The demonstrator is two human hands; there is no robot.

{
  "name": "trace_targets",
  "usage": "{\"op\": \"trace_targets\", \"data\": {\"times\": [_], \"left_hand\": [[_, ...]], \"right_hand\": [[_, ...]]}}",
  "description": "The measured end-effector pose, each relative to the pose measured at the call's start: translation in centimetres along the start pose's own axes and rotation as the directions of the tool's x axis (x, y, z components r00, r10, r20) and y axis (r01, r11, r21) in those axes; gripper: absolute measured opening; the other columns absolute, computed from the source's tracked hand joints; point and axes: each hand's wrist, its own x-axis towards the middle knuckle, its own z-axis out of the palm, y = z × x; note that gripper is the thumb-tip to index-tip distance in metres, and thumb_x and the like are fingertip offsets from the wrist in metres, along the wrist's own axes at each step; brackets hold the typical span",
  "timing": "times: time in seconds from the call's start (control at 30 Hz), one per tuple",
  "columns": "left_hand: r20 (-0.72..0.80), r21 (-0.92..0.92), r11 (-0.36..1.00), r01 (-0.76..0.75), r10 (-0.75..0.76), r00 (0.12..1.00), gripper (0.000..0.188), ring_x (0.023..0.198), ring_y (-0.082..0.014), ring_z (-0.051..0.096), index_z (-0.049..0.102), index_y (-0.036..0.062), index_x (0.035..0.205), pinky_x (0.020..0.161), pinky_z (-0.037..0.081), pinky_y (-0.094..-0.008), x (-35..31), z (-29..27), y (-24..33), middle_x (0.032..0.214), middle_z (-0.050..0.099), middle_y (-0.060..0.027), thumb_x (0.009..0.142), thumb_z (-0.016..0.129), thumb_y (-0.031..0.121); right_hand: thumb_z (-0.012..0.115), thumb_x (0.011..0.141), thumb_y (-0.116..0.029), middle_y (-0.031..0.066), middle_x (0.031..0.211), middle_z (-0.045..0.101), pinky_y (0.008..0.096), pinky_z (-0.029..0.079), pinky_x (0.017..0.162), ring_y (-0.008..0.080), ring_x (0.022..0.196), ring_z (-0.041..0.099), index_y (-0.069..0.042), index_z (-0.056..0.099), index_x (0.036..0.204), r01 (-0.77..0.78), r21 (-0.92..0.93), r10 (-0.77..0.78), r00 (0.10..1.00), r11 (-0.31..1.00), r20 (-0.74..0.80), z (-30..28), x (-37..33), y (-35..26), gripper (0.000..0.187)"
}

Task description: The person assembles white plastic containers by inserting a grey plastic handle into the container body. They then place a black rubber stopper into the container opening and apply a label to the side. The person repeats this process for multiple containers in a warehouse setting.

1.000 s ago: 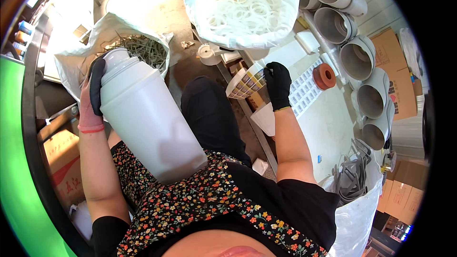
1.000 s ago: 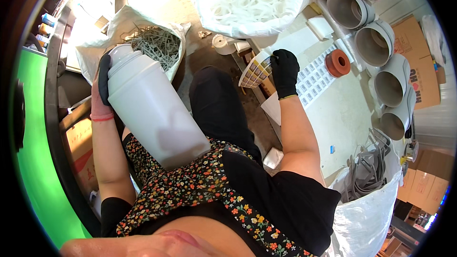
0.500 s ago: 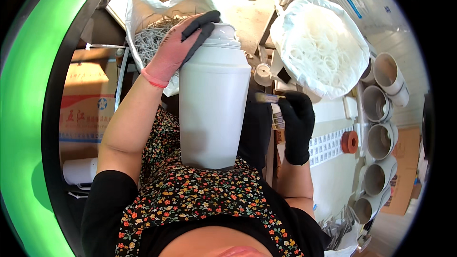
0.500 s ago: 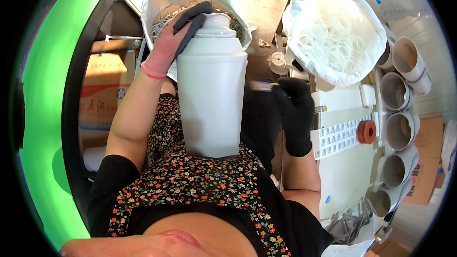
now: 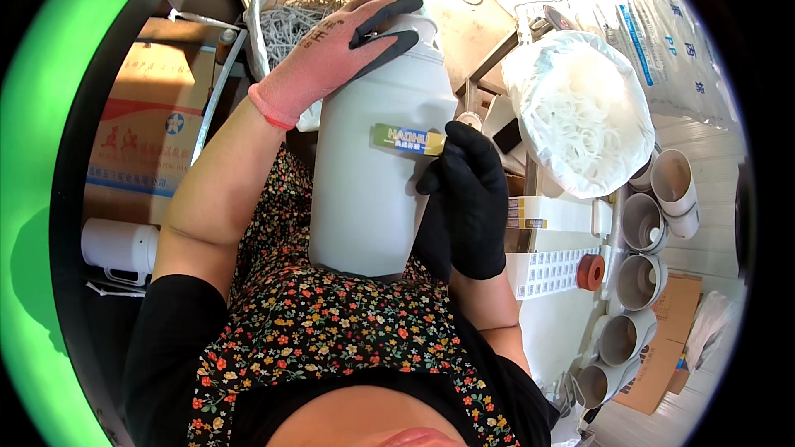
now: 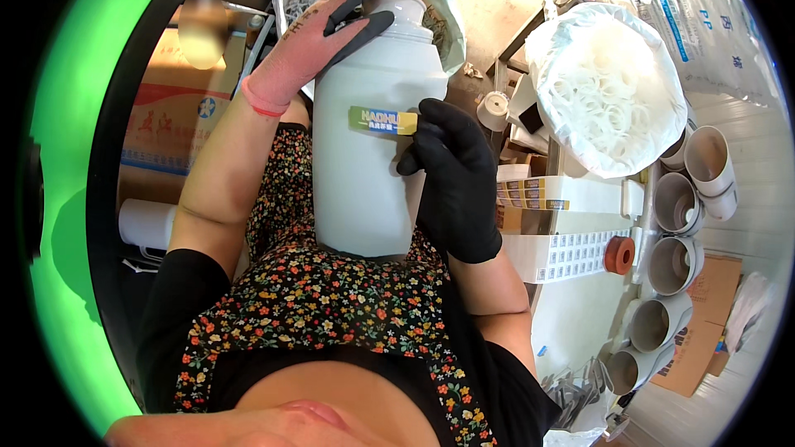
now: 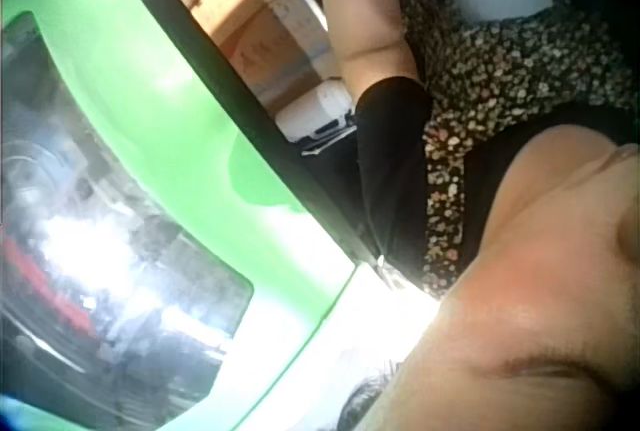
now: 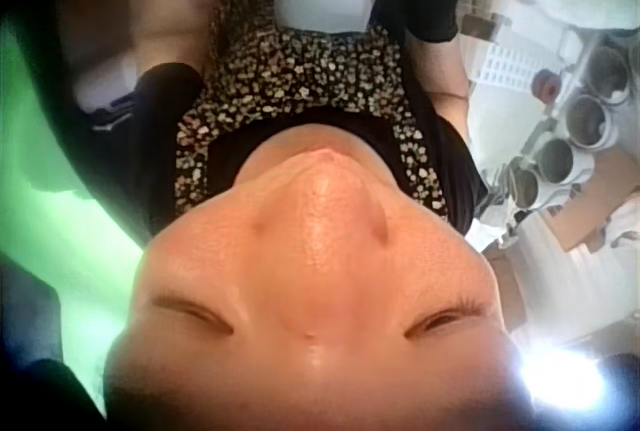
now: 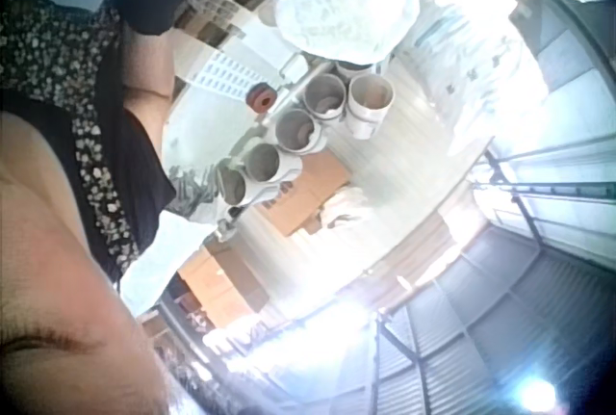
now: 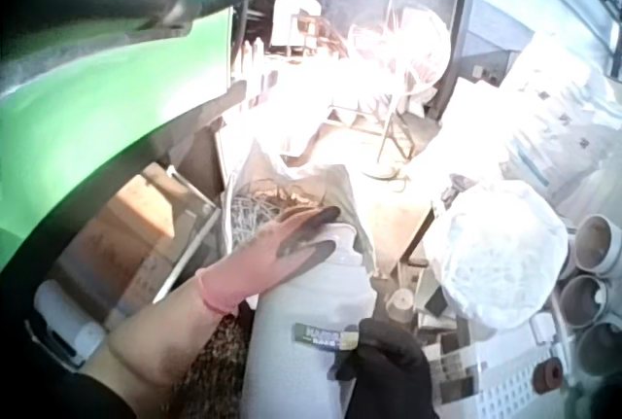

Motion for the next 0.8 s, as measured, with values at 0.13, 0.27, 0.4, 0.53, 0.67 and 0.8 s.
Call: {"op": "trace_targets", "data": {"times": [0.13,0.27,0.4,0.53,0.67,0.8], "left_hand": [[0.036,-0.074,0.996,0.056,-0.053,0.998,0.044,0.116,-0.0198,0.050,0.045,0.0071,0.132,0.101,0.036,-0.0299,-0.2,-0.2,-0.2,0.129,0.051,-0.0087,0.090,0.054,0.014],[-0.135,0.097,0.991,-0.095,0.108,0.985,0.038,0.101,-0.0287,0.058,0.053,0.0130,0.125,0.088,0.045,-0.0333,-0.4,0.1,0.4,0.115,0.058,-0.0128,0.088,0.057,0.021],[-0.141,0.142,0.982,-0.128,0.148,0.979,0.038,0.102,-0.0292,0.058,0.053,0.0128,0.125,0.089,0.045,-0.0339,-0.5,-0.1,1.1,0.116,0.058,-0.0123,0.089,0.056,0.023],[-0.132,0.147,0.983,-0.108,0.128,0.983,0.039,0.102,-0.0285,0.058,0.052,0.0129,0.126,0.090,0.045,-0.0335,-0.6,-0.2,1.2,0.117,0.057,-0.0120,0.089,0.056,0.022],[-0.078,0.066,0.994,-0.082,0.087,0.993,0.043,0.103,-0.0258,0.058,0.051,0.0130,0.128,0.090,0.045,-0.0320,-0.4,-0.5,1.4,0.118,0.057,-0.0116,0.087,0.058,0.023],[0.018,-0.051,0.991,-0.126,0.127,0.992,0.051,0.107,-0.0241,0.057,0.048,0.0140,0.131,0.093,0.043,-0.0323,-0.2,-0.8,0.9,0.123,0.054,-0.0117,0.083,0.063,0.021]], "right_hand": [[0.048,0.087,0.005,0.0147,0.103,0.061,0.0299,0.050,0.063,0.0180,0.067,0.059,0.003,0.050,0.119,-0.047,0.024,0.046,0.999,0.999,0.015,0.6,0.0,0.5,0.032],[0.048,0.087,0.005,0.0161,0.108,0.061,0.0293,0.050,0.062,0.0175,0.067,0.059,0.003,0.050,0.119,-0.076,0.017,0.075,0.996,0.997,0.047,0.7,0.0,0.2,0.032],[0.047,0.087,0.005,0.0161,0.108,0.061,0.0293,0.050,0.063,0.0173,0.067,0.059,0.003,0.050,0.119,-0.085,-0.039,0.085,0.996,0.996,0.010,1.0,-0.2,0.0,0.032],[0.047,0.087,0.005,0.0159,0.107,0.061,0.0287,0.050,0.063,0.0170,0.067,0.059,0.004,0.050,0.119,-0.065,-0.104,0.065,0.998,0.992,-0.006,1.3,-0.4,0.0,0.032],[0.047,0.087,0.004,0.0152,0.105,0.061,0.0285,0.050,0.062,0.0165,0.066,0.059,0.005,0.050,0.118,-0.043,-0.166,0.040,0.999,0.985,-0.021,1.5,-0.6,-0.1,0.031],[0.047,0.088,0.002,0.0141,0.102,0.061,0.0287,0.050,0.062,0.0161,0.067,0.059,0.004,0.050,0.119,-0.031,-0.164,0.027,0.999,0.986,-0.027,1.5,-0.6,-0.1,0.031]]}}
